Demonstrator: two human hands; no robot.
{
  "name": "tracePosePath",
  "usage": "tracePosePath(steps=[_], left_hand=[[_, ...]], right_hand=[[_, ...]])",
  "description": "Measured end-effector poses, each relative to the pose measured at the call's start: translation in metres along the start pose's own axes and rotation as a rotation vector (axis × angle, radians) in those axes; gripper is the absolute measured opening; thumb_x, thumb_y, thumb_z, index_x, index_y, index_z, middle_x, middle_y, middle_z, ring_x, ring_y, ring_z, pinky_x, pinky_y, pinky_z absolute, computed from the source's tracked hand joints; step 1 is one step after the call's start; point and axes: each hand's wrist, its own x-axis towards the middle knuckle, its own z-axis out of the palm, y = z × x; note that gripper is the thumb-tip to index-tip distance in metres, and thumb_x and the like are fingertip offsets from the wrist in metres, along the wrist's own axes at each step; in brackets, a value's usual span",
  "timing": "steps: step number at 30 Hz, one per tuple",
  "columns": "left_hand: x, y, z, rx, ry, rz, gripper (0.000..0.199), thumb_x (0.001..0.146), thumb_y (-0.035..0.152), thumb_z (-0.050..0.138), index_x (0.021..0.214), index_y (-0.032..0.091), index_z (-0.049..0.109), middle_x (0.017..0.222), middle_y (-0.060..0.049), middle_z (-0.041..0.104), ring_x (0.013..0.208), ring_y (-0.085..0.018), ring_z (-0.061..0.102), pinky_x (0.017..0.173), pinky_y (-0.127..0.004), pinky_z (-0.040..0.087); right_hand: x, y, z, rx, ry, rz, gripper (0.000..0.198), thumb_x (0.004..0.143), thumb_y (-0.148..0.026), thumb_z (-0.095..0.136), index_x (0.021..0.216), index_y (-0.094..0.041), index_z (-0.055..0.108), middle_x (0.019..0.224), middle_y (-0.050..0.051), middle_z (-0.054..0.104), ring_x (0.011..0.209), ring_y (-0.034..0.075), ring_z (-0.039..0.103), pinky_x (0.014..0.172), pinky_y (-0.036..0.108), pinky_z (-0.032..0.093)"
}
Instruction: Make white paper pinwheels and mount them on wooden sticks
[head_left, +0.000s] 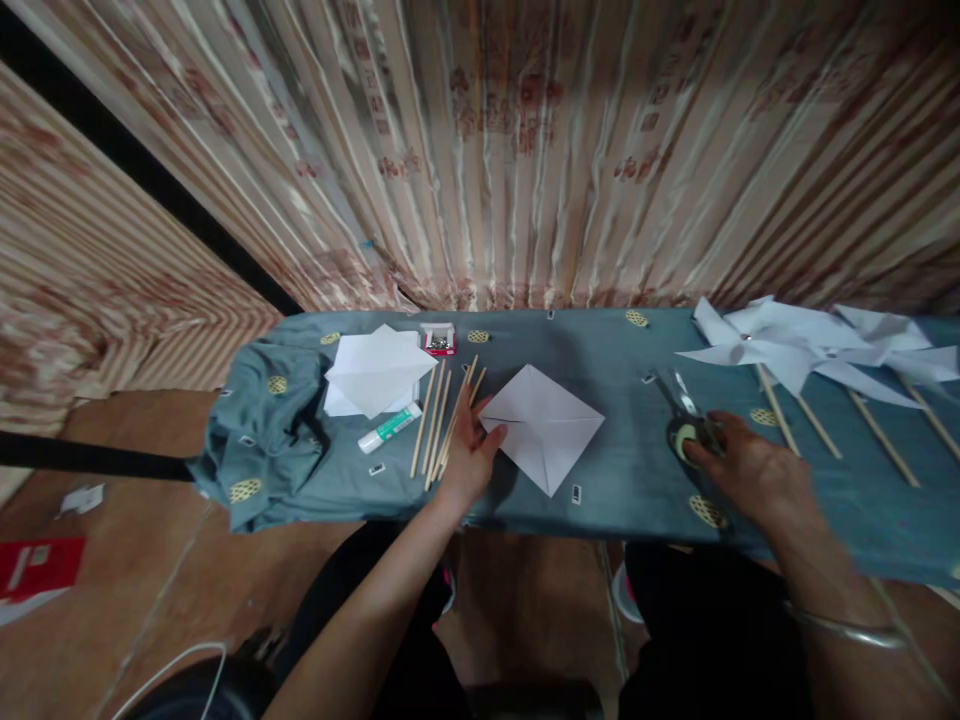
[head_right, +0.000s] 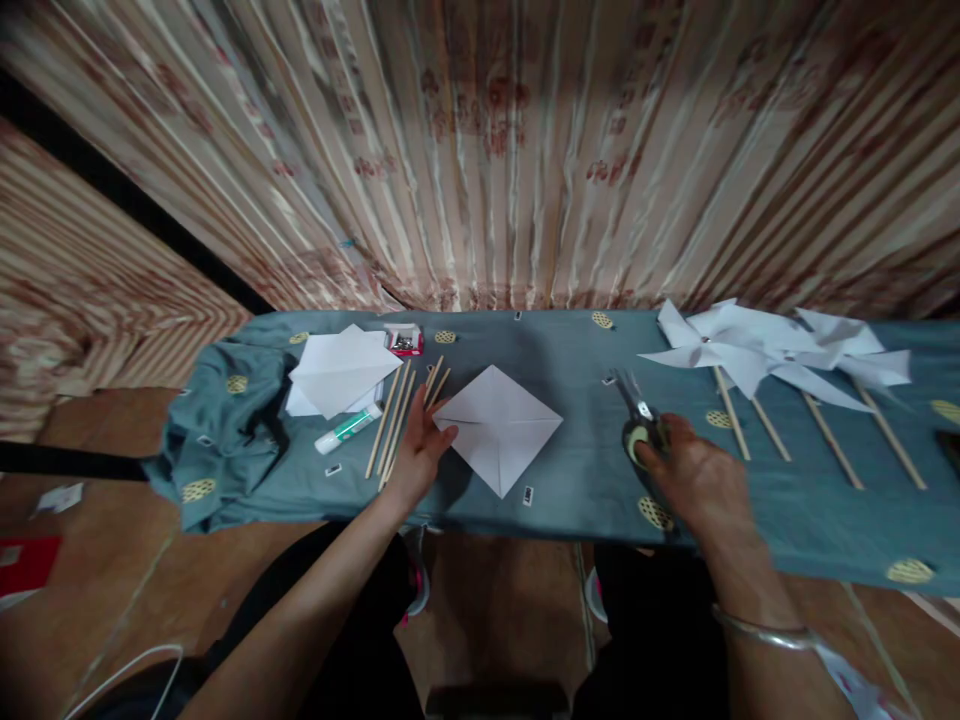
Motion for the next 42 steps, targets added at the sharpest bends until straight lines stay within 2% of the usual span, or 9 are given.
tracePosePath(steps=[5,10,16,22,27,31,35,39,42], left_hand=[[-0.004,0.011,-0.024,0.318,-0.093,0.187,0.061,0.083,0.025,0.068,0.141,0.023,0.052,0.142,-0.015,0.057,0.127,-0.028,0.057,0.100,-0.040,0.046],[0.009,0.033,-0.069,0.731,-0.012,0.413,0.033,0.083,0.027,0.063,0.115,0.021,0.072,0.123,-0.013,0.068,0.120,-0.031,0.058,0.108,-0.046,0.040],[0.022,0.042,-0.125,1.184,0.028,0.445,0.035,0.083,0.028,0.057,0.114,0.020,0.071,0.117,-0.012,0.070,0.114,-0.033,0.057,0.105,-0.049,0.042],[0.028,0.036,-0.144,1.291,0.010,0.453,0.036,0.083,0.031,0.054,0.111,0.018,0.072,0.112,-0.014,0.072,0.108,-0.035,0.061,0.102,-0.049,0.043],[0.023,0.051,-0.130,1.002,0.134,0.339,0.034,0.072,0.037,0.069,0.103,0.022,0.075,0.106,-0.008,0.075,0.103,-0.031,0.063,0.097,-0.043,0.046],[-0.004,0.058,-0.082,0.269,0.104,0.126,0.043,0.059,0.042,0.085,0.095,0.019,0.076,0.087,-0.004,0.076,0.084,-0.021,0.067,0.080,-0.031,0.051],[-0.028,0.051,-0.034,-0.149,-0.080,-0.201,0.044,0.053,0.039,0.093,0.087,0.017,0.076,0.082,-0.005,0.076,0.076,-0.018,0.069,0.075,-0.029,0.052],[-0.036,0.046,-0.012,-0.250,-0.163,-0.254,0.039,0.058,0.031,0.092,0.091,0.016,0.076,0.090,-0.007,0.078,0.087,-0.020,0.072,0.087,-0.034,0.053],[-0.037,0.044,-0.003,-0.263,-0.206,-0.231,0.038,0.060,0.031,0.091,0.093,0.017,0.076,0.093,-0.007,0.078,0.091,-0.022,0.072,0.092,-0.037,0.053]], right_hand=[[-0.004,0.000,-0.001,-0.044,0.015,-0.046,0.044,0.094,-0.044,0.047,0.125,-0.017,0.062,0.087,0.021,0.075,0.072,0.034,0.071,0.061,0.041,0.046],[-0.005,-0.003,0.001,-0.070,0.046,-0.050,0.041,0.091,-0.043,0.053,0.121,-0.017,0.065,0.076,0.019,0.073,0.065,0.033,0.070,0.058,0.041,0.045],[-0.005,-0.007,-0.010,-0.167,-0.015,-0.094,0.043,0.094,-0.042,0.049,0.123,-0.014,0.066,0.073,0.020,0.072,0.063,0.031,0.069,0.054,0.037,0.040],[-0.007,-0.008,-0.013,-0.221,0.019,-0.045,0.055,0.096,-0.044,0.049,0.127,0.001,0.059,0.071,0.022,0.070,0.069,0.034,0.070,0.060,0.037,0.042],[-0.006,-0.019,-0.020,-0.154,0.097,-0.004,0.045,0.095,-0.040,0.052,0.121,-0.005,0.064,0.086,0.023,0.073,0.078,0.036,0.071,0.065,0.040,0.049],[-0.013,-0.058,-0.020,0.230,0.226,-0.097,0.045,0.097,-0.041,0.046,0.121,-0.009,0.066,0.108,0.021,0.074,0.097,0.034,0.071,0.083,0.044,0.052],[-0.030,-0.113,-0.014,0.875,-0.076,-0.196,0.035,0.091,-0.046,0.057,0.108,-0.020,0.072,0.109,0.012,0.077,0.095,0.027,0.073,0.089,0.041,0.055],[-0.038,-0.149,-0.016,1.301,-0.334,-0.227,0.037,0.086,-0.051,0.064,0.106,-0.021,0.072,0.107,0.010,0.078,0.098,0.025,0.073,0.088,0.039,0.058],[-0.037,-0.156,-0.023,1.404,-0.343,-0.264,0.035,0.084,-0.050,0.068,0.107,-0.023,0.071,0.110,0.008,0.076,0.101,0.023,0.072,0.094,0.039,0.056]])
